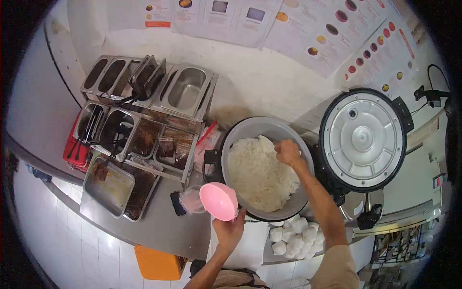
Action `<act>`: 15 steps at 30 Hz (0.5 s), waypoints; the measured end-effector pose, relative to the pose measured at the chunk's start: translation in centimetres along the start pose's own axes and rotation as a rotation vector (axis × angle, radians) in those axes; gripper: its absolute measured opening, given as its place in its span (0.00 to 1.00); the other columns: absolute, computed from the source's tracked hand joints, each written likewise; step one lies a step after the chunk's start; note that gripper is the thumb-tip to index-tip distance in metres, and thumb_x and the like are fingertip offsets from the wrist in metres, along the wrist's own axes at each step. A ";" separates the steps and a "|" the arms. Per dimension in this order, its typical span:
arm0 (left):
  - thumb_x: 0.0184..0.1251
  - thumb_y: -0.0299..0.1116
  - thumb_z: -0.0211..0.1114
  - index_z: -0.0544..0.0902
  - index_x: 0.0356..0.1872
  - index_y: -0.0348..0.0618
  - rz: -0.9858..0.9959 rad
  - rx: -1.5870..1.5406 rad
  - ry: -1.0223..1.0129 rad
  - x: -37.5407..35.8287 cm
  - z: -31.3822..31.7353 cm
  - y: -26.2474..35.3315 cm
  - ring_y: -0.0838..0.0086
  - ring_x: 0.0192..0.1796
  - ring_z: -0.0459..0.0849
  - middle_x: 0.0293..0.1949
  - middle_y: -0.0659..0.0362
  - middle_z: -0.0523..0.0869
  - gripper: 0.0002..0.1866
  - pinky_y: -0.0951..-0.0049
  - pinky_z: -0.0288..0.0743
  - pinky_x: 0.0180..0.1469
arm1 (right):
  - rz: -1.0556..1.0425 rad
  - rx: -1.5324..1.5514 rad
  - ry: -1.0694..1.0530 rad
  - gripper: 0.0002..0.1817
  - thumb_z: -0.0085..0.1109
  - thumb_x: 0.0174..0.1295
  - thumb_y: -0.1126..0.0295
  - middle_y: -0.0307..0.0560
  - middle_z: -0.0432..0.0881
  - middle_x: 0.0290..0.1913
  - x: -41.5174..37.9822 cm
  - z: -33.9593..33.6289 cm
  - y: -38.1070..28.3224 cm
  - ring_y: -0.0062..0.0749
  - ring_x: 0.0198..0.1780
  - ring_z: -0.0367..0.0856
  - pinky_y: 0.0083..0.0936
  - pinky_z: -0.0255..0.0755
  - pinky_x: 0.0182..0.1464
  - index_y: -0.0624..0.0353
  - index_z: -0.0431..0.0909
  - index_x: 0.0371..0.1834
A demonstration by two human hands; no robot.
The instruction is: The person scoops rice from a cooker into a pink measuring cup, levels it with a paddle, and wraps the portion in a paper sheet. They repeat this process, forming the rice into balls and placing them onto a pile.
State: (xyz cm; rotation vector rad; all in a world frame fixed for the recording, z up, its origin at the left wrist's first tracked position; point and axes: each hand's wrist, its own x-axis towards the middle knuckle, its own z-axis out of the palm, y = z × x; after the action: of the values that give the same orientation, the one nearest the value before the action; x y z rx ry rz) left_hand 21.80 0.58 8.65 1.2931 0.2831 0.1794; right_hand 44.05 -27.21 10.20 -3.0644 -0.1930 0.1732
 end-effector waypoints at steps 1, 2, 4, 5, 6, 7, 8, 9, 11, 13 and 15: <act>0.61 0.25 0.77 0.82 0.38 0.31 -0.007 0.006 -0.020 0.0 -0.2 -0.1 0.84 0.21 0.78 0.20 0.63 0.81 0.11 0.78 0.71 0.22 | 0.018 0.100 -0.049 0.16 0.66 0.50 0.76 0.61 0.88 0.38 -0.5 -0.1 0.2 0.55 0.42 0.88 0.43 0.81 0.45 0.61 0.88 0.45; 0.63 0.25 0.75 0.82 0.42 0.30 -0.015 0.011 -0.039 0.0 -0.4 -0.1 0.82 0.21 0.80 0.21 0.62 0.82 0.12 0.77 0.72 0.22 | 0.012 0.141 -0.047 0.18 0.65 0.50 0.76 0.62 0.88 0.39 -1.0 0.2 0.2 0.55 0.41 0.88 0.42 0.81 0.44 0.61 0.88 0.47; 0.63 0.24 0.75 0.80 0.46 0.29 -0.046 0.001 -0.044 0.1 -0.3 -0.2 0.82 0.21 0.80 0.23 0.59 0.83 0.14 0.76 0.72 0.22 | -0.003 0.217 -0.029 0.21 0.64 0.51 0.77 0.63 0.88 0.39 -1.9 0.5 0.3 0.54 0.39 0.88 0.42 0.80 0.43 0.61 0.87 0.52; 0.63 0.24 0.75 0.79 0.48 0.29 -0.047 -0.011 -0.048 0.1 -0.3 -0.4 0.81 0.21 0.79 0.25 0.59 0.84 0.16 0.77 0.72 0.22 | -0.016 0.273 -0.011 0.22 0.63 0.51 0.78 0.64 0.88 0.39 -2.4 0.8 0.2 0.54 0.39 0.88 0.41 0.80 0.43 0.61 0.87 0.52; 0.64 0.25 0.75 0.78 0.50 0.28 -0.047 -0.019 -0.053 0.2 -0.4 -0.7 0.81 0.21 0.79 0.26 0.58 0.84 0.18 0.77 0.72 0.22 | -0.027 0.332 0.008 0.22 0.63 0.51 0.78 0.64 0.87 0.38 -3.0 1.2 -0.4 0.54 0.39 0.88 0.41 0.79 0.42 0.61 0.87 0.53; 0.64 0.25 0.75 0.77 0.52 0.28 -0.049 -0.026 -0.059 0.1 -0.5 -0.8 0.81 0.21 0.79 0.27 0.57 0.84 0.20 0.77 0.72 0.22 | -0.038 0.394 0.027 0.23 0.62 0.51 0.79 0.64 0.87 0.38 -3.4 1.6 -0.9 0.54 0.38 0.89 0.41 0.79 0.42 0.62 0.87 0.53; 0.63 0.25 0.75 0.77 0.53 0.27 -0.040 -0.006 -0.075 0.1 -0.7 -0.9 0.81 0.21 0.79 0.29 0.56 0.84 0.21 0.77 0.72 0.22 | -0.045 0.390 -0.015 0.23 0.62 0.50 0.79 0.64 0.87 0.39 -3.5 1.8 -1.3 0.53 0.39 0.89 0.41 0.79 0.42 0.62 0.87 0.53; 0.63 0.25 0.75 0.76 0.54 0.27 -0.030 0.016 -0.091 0.3 -0.8 -0.4 0.81 0.22 0.79 0.31 0.56 0.84 0.22 0.77 0.72 0.22 | -0.053 0.390 -0.055 0.23 0.62 0.50 0.79 0.63 0.88 0.40 -3.6 1.7 -2.0 0.53 0.40 0.89 0.41 0.79 0.43 0.62 0.87 0.53; 0.63 0.25 0.76 0.75 0.56 0.26 0.001 0.066 -0.115 0.2 -1.2 -0.9 0.80 0.24 0.80 0.36 0.54 0.84 0.24 0.78 0.72 0.22 | -0.105 0.401 -0.098 0.24 0.63 0.49 0.79 0.63 0.88 0.41 -4.3 2.1 -3.5 0.54 0.41 0.89 0.40 0.80 0.43 0.62 0.87 0.53; 0.63 0.24 0.76 0.75 0.58 0.26 0.037 0.084 -0.117 0.3 -1.4 -1.9 0.78 0.29 0.81 0.41 0.52 0.83 0.26 0.78 0.73 0.24 | -0.205 0.419 -0.099 0.25 0.64 0.47 0.79 0.63 0.88 0.41 -5.0 2.2 -5.2 0.55 0.41 0.88 0.40 0.80 0.43 0.62 0.87 0.53; 0.62 0.23 0.76 0.74 0.60 0.26 0.049 0.036 -0.110 0.4 -1.3 -0.8 0.76 0.35 0.83 0.47 0.50 0.82 0.28 0.78 0.76 0.25 | -0.256 0.306 -0.133 0.25 0.65 0.45 0.78 0.61 0.88 0.40 -6.2 1.0 -6.7 0.53 0.41 0.88 0.40 0.80 0.43 0.62 0.86 0.53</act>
State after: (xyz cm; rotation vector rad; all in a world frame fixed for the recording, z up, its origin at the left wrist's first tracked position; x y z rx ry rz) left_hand 21.79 1.65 7.55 1.3410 0.1615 0.1443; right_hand 37.05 -21.34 10.34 -2.6948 -0.5104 0.3553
